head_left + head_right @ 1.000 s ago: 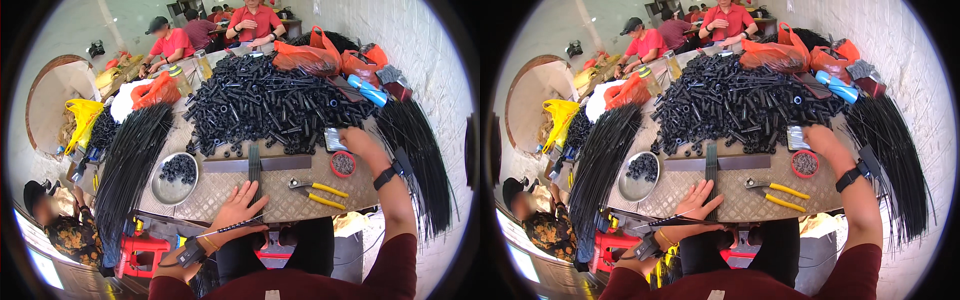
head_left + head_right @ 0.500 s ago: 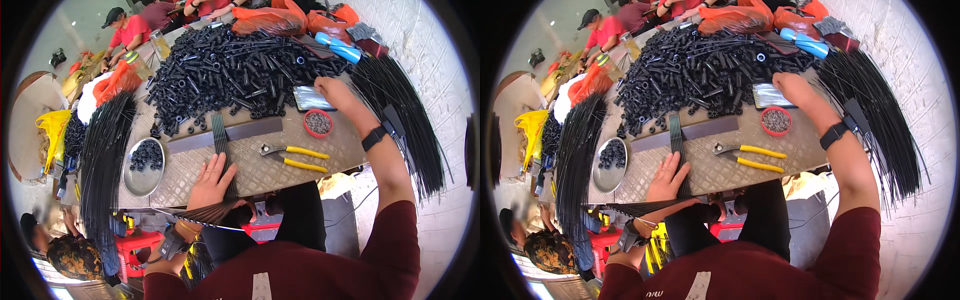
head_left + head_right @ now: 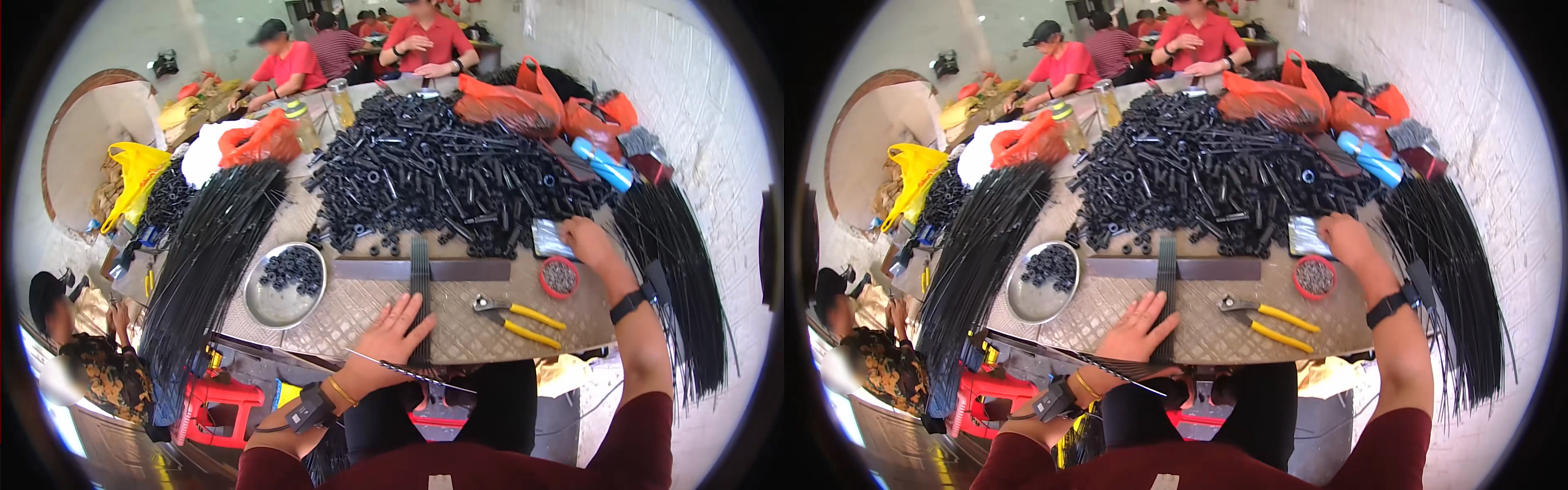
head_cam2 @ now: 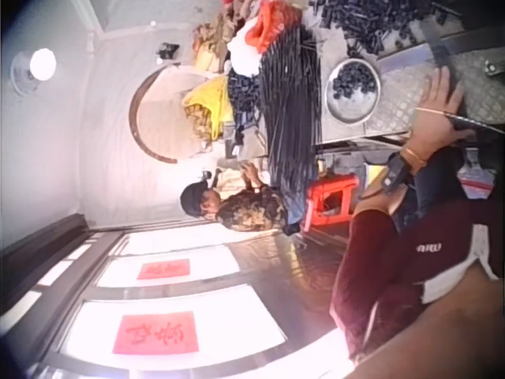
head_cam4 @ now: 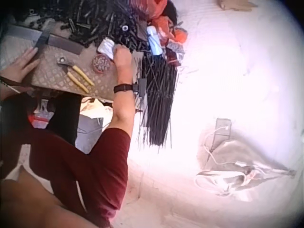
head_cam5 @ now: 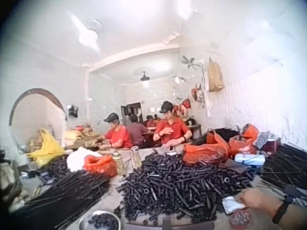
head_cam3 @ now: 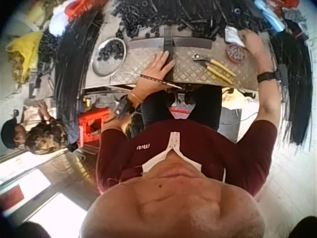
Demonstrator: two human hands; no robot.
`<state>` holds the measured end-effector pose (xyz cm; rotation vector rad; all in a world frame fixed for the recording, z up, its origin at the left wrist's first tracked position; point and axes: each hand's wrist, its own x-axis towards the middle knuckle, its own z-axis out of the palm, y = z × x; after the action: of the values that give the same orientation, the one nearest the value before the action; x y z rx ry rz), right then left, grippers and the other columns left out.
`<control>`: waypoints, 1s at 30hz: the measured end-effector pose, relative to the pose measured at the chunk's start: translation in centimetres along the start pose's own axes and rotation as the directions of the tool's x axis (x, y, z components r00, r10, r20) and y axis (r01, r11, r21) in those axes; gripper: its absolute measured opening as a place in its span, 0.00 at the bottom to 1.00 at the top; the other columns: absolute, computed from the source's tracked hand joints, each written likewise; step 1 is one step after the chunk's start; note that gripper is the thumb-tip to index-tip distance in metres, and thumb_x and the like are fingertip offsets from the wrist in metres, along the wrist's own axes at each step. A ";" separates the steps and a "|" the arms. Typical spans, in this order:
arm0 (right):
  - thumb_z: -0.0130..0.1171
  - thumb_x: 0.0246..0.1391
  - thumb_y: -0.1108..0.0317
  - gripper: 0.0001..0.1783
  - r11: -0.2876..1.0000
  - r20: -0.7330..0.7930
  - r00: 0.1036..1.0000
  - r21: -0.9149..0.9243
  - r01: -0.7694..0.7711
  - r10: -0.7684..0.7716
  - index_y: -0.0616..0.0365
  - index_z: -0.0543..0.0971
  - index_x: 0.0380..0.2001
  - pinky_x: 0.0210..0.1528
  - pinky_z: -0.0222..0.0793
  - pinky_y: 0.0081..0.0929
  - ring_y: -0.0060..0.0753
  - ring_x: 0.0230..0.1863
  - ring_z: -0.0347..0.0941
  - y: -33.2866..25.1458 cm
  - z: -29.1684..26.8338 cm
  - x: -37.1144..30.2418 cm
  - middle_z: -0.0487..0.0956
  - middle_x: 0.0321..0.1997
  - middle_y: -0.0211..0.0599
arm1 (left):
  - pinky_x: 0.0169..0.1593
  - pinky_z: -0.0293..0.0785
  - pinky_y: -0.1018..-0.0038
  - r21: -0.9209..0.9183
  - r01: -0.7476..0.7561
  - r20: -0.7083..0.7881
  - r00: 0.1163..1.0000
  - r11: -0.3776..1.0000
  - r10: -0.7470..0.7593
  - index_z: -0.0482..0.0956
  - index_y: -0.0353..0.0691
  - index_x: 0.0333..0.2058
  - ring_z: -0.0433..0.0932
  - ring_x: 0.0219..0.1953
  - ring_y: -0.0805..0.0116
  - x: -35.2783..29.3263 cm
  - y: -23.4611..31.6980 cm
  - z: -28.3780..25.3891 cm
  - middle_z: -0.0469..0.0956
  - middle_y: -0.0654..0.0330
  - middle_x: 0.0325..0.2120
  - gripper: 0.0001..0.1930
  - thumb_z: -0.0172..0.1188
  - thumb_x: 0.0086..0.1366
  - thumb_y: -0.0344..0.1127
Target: The recorder is assembling umbrella frame components by sliding small plastic pieces onto long black rods and securing them with wire and pliers.
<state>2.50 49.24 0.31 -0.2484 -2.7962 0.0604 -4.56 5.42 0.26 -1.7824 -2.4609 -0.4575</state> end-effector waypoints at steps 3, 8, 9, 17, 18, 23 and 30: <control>0.53 0.47 0.69 0.04 0.999 0.014 1.000 0.035 0.006 -0.006 0.58 0.74 0.26 0.38 0.68 0.43 0.52 0.36 0.71 -0.9 -1.1 0.2 0.74 0.30 0.45 | 0.63 0.51 0.55 -0.010 0.011 0.010 1.000 1.000 -0.011 0.61 0.43 0.58 0.51 0.64 0.45 -0.4 -0.2 0.0 0.51 0.42 0.61 0.46 0.71 0.38 0.48; 0.50 0.50 0.70 0.04 0.998 -0.060 0.997 0.043 -0.052 0.055 0.58 0.72 0.29 0.37 0.67 0.45 0.54 0.35 0.72 -1.2 -1.4 -0.2 0.74 0.30 0.48 | 0.63 0.51 0.55 -0.049 0.004 -0.050 0.999 0.999 -0.007 0.61 0.43 0.58 0.51 0.64 0.44 -0.6 0.0 0.3 0.51 0.41 0.61 0.45 0.69 0.41 0.52; 0.50 0.50 0.70 0.04 0.999 -0.090 0.995 0.021 -0.042 0.044 0.58 0.72 0.29 0.37 0.67 0.45 0.54 0.35 0.72 -0.8 -1.2 -0.1 0.74 0.30 0.48 | 0.63 0.51 0.55 -0.021 -0.006 -0.052 0.999 1.000 0.005 0.62 0.43 0.57 0.52 0.63 0.43 -0.6 0.0 0.3 0.52 0.41 0.61 0.43 0.66 0.44 0.55; 0.48 0.50 0.74 0.04 0.988 -0.195 0.979 0.128 0.091 -0.065 0.60 0.69 0.31 0.36 0.65 0.44 0.58 0.35 0.69 -0.2 -0.3 0.5 0.71 0.31 0.53 | 0.62 0.54 0.55 -0.056 -0.004 -0.076 0.997 0.998 0.000 0.64 0.42 0.55 0.54 0.63 0.45 -0.1 -0.1 0.6 0.54 0.43 0.60 0.42 0.69 0.41 0.52; 0.49 0.50 0.74 0.03 0.988 -0.123 0.992 0.147 0.049 -0.031 0.61 0.68 0.30 0.36 0.65 0.43 0.57 0.35 0.68 -2.1 -1.0 0.8 0.71 0.30 0.52 | 0.62 0.54 0.55 -0.049 -0.003 -0.072 0.997 0.999 -0.001 0.64 0.42 0.55 0.54 0.63 0.45 0.0 -0.3 0.8 0.54 0.44 0.60 0.42 0.69 0.41 0.51; 0.51 0.50 0.72 0.07 0.898 -0.104 0.956 0.329 0.293 -0.274 0.58 0.73 0.34 0.39 0.67 0.34 0.46 0.36 0.71 -11.7 -0.4 3.2 0.73 0.32 0.42 | 0.63 0.51 0.55 -0.015 -0.018 -0.047 0.999 1.000 0.018 0.64 0.39 0.56 0.53 0.62 0.44 -0.6 -0.6 1.0 0.55 0.43 0.60 0.42 0.61 0.47 0.61; 0.47 0.55 0.66 0.10 0.917 0.004 0.965 0.314 0.247 -0.261 0.49 0.77 0.38 0.38 0.69 0.37 0.46 0.37 0.72 -17.8 4.3 5.9 0.73 0.33 0.41 | 0.62 0.53 0.54 0.044 -0.044 -0.064 0.997 0.998 0.047 0.65 0.37 0.55 0.55 0.62 0.43 -0.2 -1.1 1.7 0.56 0.41 0.59 0.40 0.61 0.48 0.58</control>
<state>-7.35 32.73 -0.62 0.1969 -2.7853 0.4454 -5.35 5.37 -1.62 -1.7748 -2.3634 -0.4484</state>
